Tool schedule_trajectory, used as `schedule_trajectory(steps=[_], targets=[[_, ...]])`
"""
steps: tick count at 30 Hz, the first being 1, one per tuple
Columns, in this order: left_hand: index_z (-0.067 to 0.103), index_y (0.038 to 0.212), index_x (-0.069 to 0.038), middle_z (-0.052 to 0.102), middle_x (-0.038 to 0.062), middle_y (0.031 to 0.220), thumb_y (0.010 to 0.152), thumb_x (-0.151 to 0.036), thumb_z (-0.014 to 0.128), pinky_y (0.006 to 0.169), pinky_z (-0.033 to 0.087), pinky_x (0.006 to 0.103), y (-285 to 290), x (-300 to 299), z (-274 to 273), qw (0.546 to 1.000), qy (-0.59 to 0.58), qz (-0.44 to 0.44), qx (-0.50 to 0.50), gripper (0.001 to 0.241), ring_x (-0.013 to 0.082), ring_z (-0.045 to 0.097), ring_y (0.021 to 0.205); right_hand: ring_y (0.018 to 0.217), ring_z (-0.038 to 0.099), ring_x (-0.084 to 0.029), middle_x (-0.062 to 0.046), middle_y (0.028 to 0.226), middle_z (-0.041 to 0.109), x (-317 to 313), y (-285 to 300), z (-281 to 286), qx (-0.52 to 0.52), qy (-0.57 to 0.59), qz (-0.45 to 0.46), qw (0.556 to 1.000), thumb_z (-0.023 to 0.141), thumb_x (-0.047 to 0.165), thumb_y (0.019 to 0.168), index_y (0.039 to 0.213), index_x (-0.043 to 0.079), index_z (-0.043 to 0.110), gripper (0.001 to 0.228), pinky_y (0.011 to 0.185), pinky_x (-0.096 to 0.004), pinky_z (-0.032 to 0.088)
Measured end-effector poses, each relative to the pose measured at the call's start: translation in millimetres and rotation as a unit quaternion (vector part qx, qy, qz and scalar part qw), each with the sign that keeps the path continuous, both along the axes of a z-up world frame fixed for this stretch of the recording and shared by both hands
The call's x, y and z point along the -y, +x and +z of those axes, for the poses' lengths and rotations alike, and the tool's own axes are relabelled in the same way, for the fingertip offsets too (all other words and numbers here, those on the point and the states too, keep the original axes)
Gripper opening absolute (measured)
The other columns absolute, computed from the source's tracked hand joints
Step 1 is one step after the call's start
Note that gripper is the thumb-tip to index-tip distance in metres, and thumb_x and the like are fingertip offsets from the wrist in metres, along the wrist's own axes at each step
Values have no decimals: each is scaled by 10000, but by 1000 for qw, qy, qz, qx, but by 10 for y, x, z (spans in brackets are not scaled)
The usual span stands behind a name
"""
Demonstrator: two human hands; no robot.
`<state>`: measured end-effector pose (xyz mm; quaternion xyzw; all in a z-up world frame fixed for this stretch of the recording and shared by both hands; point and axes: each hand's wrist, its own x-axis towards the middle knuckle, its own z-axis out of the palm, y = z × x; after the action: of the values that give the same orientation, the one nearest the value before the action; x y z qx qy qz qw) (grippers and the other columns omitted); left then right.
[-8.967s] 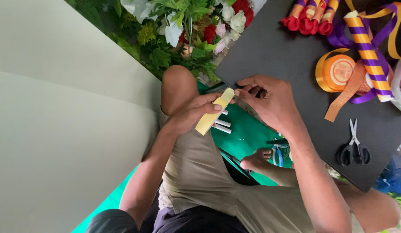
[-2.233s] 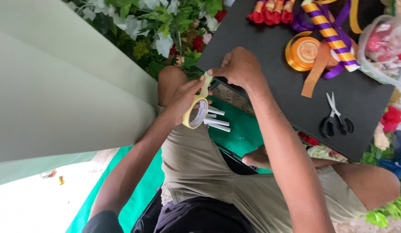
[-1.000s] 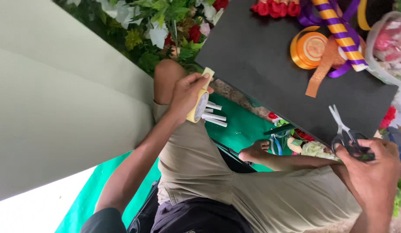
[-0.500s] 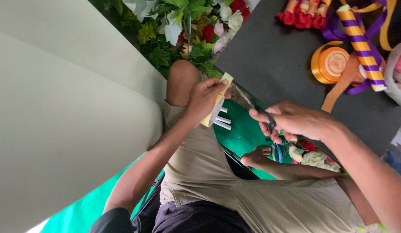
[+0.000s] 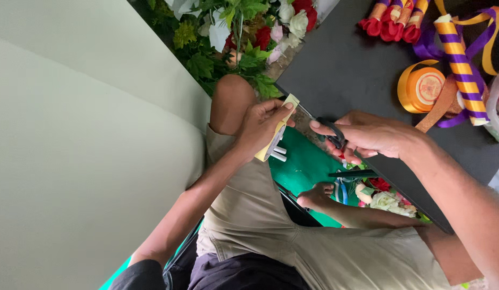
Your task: The person wraps purple and yellow ribbons around cardboard tubes, secures them with tape using scissors, and applies decorative gold ribbon elements.
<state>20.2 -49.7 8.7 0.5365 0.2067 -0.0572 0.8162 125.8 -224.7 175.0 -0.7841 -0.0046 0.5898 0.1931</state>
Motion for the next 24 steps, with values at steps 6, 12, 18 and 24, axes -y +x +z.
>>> schedule_trajectory(steps=[6, 12, 18, 24], targets=[[803, 1000, -131, 837, 80, 831, 1061, -364, 749, 768, 505, 270, 18, 25, -123, 999, -10, 2, 37, 247, 77, 717, 818, 418, 509, -229, -163, 580, 645, 17, 60, -48, 23, 36, 15, 999, 680, 621, 1061, 727, -38, 679, 739, 454, -324, 227], [832, 962, -98, 841, 121, 810, 1032, -340, 869, 630, 548, 189, 34, 72, -207, 996, -29, 49, 75, 255, 65, 760, 733, 346, 603, -232, -213, 699, 645, 41, 131, -183, 26, 86, -16, 996, 796, 559, 1039, 823, -109, 689, 710, 217, -225, 329], [820, 981, -88, 832, 119, 797, 1048, -324, 846, 615, 519, 192, -22, 84, -199, 996, -60, 36, 58, 247, 74, 754, 728, 354, 597, -213, -195, 697, 644, 48, 84, -167, 33, 81, -15, 996, 803, 567, 1024, 816, -89, 697, 697, 247, -243, 331], [827, 962, -94, 841, 148, 817, 1026, -291, 865, 587, 548, 209, 20, 114, -372, 997, -44, 41, 41, 211, 138, 816, 752, 345, 616, -216, -187, 690, 649, 112, 112, -273, 32, 88, -13, 996, 824, 509, 1042, 796, -73, 698, 644, 261, -253, 331]])
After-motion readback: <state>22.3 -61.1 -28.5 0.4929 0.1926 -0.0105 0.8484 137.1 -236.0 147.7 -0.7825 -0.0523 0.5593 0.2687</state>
